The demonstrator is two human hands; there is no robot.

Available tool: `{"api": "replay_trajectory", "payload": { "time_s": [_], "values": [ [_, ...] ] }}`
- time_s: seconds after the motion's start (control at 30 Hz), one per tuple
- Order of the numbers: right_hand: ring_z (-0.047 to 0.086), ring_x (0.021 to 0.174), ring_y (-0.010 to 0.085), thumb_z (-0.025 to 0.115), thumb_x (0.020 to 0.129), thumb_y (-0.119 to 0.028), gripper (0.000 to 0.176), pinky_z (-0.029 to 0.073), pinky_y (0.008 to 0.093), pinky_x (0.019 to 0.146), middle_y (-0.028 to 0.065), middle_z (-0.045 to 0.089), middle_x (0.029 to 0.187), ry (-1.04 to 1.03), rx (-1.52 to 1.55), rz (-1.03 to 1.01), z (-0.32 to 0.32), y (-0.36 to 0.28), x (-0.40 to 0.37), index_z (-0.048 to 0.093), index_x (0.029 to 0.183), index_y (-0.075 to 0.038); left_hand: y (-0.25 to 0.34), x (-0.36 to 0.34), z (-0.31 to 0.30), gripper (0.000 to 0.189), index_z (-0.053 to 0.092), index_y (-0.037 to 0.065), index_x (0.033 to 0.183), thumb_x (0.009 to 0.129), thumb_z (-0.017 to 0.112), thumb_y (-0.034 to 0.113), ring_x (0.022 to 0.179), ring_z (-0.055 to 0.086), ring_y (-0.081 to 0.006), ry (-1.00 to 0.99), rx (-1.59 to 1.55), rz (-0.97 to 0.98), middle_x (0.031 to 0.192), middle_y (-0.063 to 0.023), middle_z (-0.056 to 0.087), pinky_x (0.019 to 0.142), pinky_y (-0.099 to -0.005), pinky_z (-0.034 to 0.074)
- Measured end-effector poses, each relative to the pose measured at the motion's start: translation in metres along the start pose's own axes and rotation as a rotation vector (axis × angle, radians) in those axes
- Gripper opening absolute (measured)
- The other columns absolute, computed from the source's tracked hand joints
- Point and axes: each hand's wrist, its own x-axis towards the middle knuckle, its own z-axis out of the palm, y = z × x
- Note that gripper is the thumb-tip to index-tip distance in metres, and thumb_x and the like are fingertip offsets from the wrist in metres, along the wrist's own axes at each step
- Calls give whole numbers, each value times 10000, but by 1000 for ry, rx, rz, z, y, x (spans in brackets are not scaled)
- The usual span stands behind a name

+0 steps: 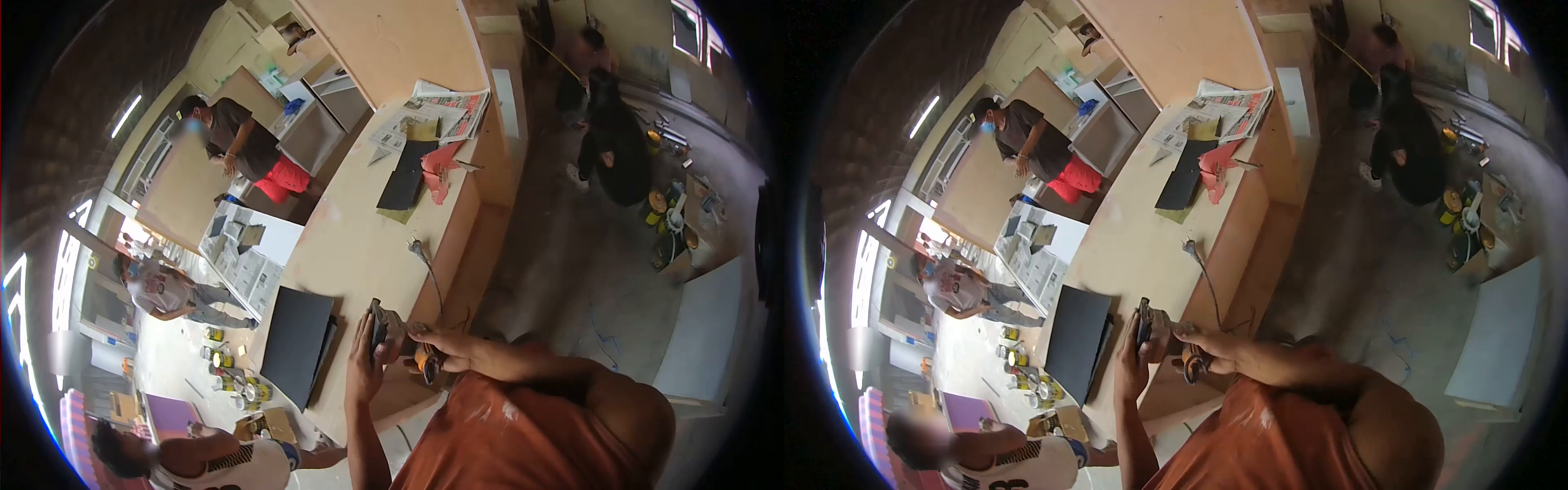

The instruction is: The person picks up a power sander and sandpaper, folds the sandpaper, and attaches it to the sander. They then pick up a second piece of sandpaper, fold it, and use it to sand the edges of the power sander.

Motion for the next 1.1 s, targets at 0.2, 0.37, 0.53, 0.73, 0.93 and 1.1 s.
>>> {"api": "replay_trajectory", "payload": {
  "time_s": [0.2, 0.37, 0.53, 0.73, 0.93, 1.1],
  "values": [
    [640, 722, 185, 627, 936, -416, 363, 544, 328, 618, 77, 678, 895, -128, 21, 19, -19, 79, -54, 614, 1096, -91, 26, -99, 8, 593, 458, 24, 1408, 947, 571, 379, 1403, 307, -453, 115, -50, 212, 1488, -238, 386, 1136, -516, 276],
    [616, 651, 178, 717, 882, -287, 384, 519, 312, 547, 55, 647, 874, 21, -36, -68, -22, 100, -114, 549, 1184, -121, 16, -137, -17, 604, 573, 45, 1319, 883, 632, 459, 1389, 370, -389, -68, -401, 136, 1462, -200, 446, 1143, -485, 270],
    [615, 693, 201, 706, 872, -133, 459, 535, 345, 547, 77, 579, 961, 233, -119, -265, -86, 127, -182, 465, 1262, -146, -15, -132, -28, 360, 620, 69, 1248, 893, 629, 128, 1279, 489, -365, -11, 62, -28, 1377, -155, 531, 1051, -432, 415],
    [610, 714, 204, 622, 936, -303, 340, 557, 324, 603, 108, 606, 983, 316, 143, -495, -116, 151, -237, 527, 1189, -97, -72, -105, -8, 377, 618, 91, 1244, 886, 661, 204, 1322, 425, -378, 9, 336, 57, 1396, -144, 508, 1094, -480, 350],
    [576, 894, 227, 699, 884, -281, 408, 572, 275, 610, 173, 561, 1137, -62, 765, -485, -156, 156, -267, 552, 1204, -75, -85, -69, 30, 595, 531, 147, 1328, 786, 755, 246, 1334, 391, -323, 74, 525, 183, 1371, -92, 479, 1113, -483, 296],
    [610, 892, 259, 656, 907, -316, 439, 578, 262, 680, 166, 570, 1202, 397, 645, -527, -225, 173, -290, 538, 1223, -35, -88, -66, 30, 590, 535, 144, 1318, 773, 756, 192, 1315, 419, -316, 94, 522, 185, 1362, -87, 499, 1096, -461, 325]
  ]
}}
